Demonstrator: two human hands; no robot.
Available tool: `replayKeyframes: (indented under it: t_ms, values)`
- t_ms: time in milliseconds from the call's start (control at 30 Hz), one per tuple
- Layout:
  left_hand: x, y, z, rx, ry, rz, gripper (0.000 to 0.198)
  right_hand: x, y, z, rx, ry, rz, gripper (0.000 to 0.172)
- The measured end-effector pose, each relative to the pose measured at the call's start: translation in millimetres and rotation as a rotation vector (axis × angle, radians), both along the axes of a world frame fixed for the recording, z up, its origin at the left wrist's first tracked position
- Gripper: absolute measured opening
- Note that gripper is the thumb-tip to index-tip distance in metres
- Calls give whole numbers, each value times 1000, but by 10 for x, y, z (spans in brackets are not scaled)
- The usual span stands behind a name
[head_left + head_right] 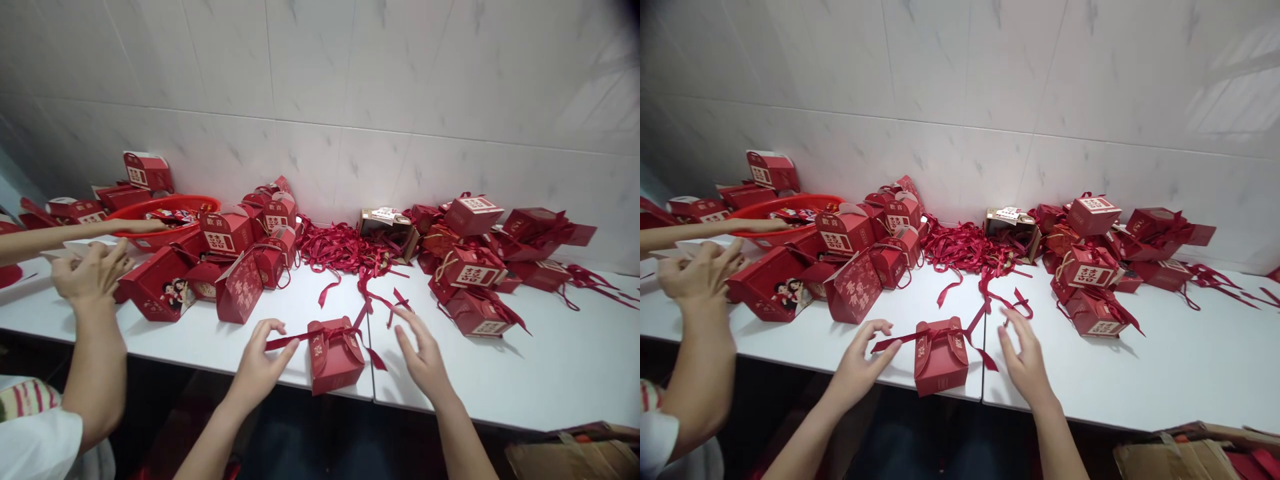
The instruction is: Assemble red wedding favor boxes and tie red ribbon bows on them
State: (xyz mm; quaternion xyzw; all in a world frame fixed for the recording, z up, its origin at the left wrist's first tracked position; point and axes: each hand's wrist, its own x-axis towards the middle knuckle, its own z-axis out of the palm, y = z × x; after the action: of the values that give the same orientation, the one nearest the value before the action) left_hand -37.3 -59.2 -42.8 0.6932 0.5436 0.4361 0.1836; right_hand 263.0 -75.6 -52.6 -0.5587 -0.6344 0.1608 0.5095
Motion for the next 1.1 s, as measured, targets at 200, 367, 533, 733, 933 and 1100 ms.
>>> replayKeyframes:
  t_ms: [200, 367, 533, 733, 933, 1100]
  values:
    - [410, 106, 5, -55, -75, -139, 18, -451, 90, 75, -237, 76, 329, 38]
    - [413, 131, -5, -209, -57, -205, 21, -574, 112, -37, -307, 175, 335, 42]
    - [178, 218, -22, -238, 63, -63, 33, -243, 195, -66, -248, 275, 287, 19]
    - [-122, 425, 95, -589, 116, -402, 25, -44, 120, -13, -160, -243, 374, 26]
    - [-162, 477, 392, -872, 175, -882, 31, -348, 84, 22, 102, -317, 30, 36]
    - [15, 163, 462, -742, -105, -844, 48, -547, -6, 100, 169, -27, 176, 34]
